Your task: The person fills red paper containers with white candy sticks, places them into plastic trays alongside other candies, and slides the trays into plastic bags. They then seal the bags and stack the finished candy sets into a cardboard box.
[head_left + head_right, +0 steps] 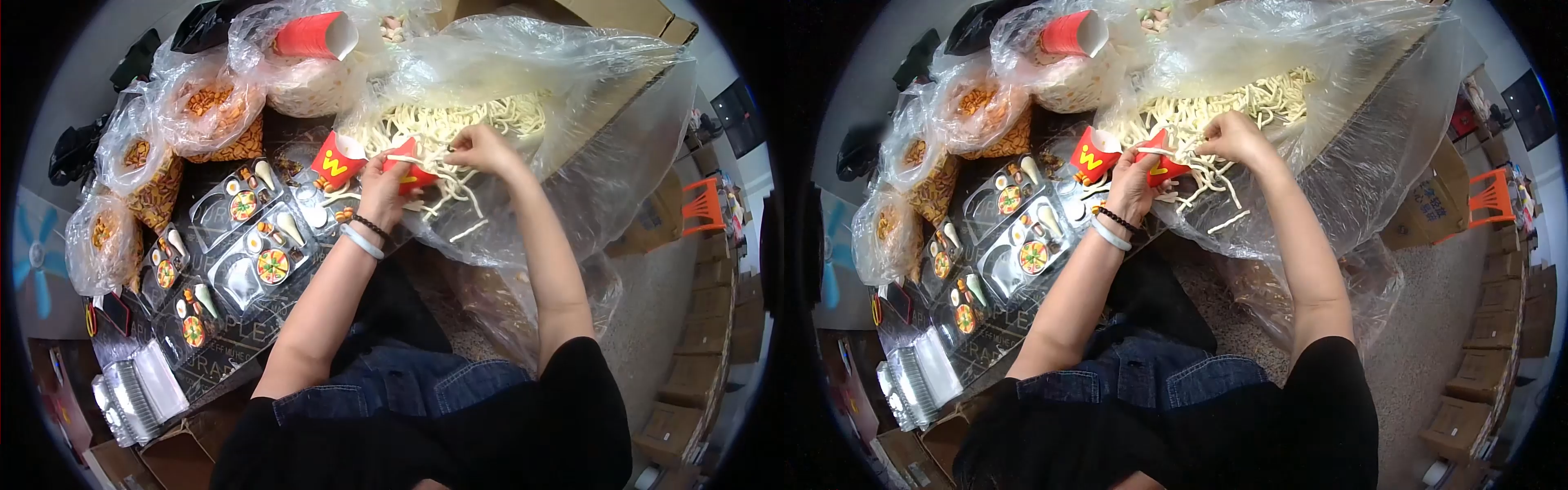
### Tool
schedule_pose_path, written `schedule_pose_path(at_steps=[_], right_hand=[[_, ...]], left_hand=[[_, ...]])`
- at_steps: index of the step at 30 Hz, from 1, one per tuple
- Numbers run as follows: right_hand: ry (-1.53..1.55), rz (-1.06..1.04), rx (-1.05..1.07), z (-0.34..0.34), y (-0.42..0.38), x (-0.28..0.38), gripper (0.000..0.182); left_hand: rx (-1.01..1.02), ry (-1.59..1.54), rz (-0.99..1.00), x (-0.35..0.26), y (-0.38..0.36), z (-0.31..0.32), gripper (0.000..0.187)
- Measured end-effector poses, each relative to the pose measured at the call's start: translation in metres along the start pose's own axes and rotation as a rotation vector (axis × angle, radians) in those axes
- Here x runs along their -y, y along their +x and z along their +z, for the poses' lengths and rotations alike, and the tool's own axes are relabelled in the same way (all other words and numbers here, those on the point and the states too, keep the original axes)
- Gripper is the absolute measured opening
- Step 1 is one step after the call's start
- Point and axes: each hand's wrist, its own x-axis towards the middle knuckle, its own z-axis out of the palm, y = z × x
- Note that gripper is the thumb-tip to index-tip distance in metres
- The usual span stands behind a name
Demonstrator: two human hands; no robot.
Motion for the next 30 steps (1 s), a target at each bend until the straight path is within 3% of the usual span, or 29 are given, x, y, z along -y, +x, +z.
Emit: schedule_pose_path(at_steps=[2,7,11,13,15,17,18,21,22,24,30], right_hand=[[-0.341,0.057,0.073,0.009,-0.004,-0.01,0.043],[-0.272,-0.076,-0.044,0.042,-0.017,-0.023,0.016],[-0.075,-0.031,-0.155,0.036,-0.001,-0.021,0.018],[0.247,0.017,-0.117,0.037,0.0,-0.006,0.016],[0.366,0.06,-0.041,0.04,0.0,0.004,0.014],[0.692,0.003,0.219,0.047,0.012,-0.001,0.012],[0.825,0.086,0.296,0.044,0.009,0.008,0.014],[0.828,0.041,0.311,0.033,0.012,0.019,0.018],[0.715,0.016,0.255,0.021,0.005,0.03,0.02],[0.466,-0.174,-0.156,0.013,0.009,0.026,0.023],[0.517,-0.118,0.081,0.005,-0.025,0.021,0.052]], left_hand=[[-0.032,0.067,-0.001,-0.001,0.001,0.001,0.031],[-0.096,0.235,0.077,0.006,0.0,0.002,0.033],[-0.086,0.362,0.14,0.013,0.005,-0.003,0.033],[-0.051,0.319,0.098,0.009,0.001,0.0,0.032],[-0.014,0.275,0.058,0.004,-0.003,0.005,0.032],[-0.034,0.296,0.032,0.001,-0.006,0.008,0.03],[-0.037,0.297,0.03,0.001,-0.004,0.004,0.03],[0.121,0.008,-0.088,-0.007,0.002,-0.009,0.031],[0.116,0.005,-0.08,-0.012,0.0,-0.007,0.031],[0.072,-0.127,-0.145,-0.018,-0.006,-0.006,0.035],[0.19,-0.225,-0.202,-0.022,-0.006,-0.019,0.037]])
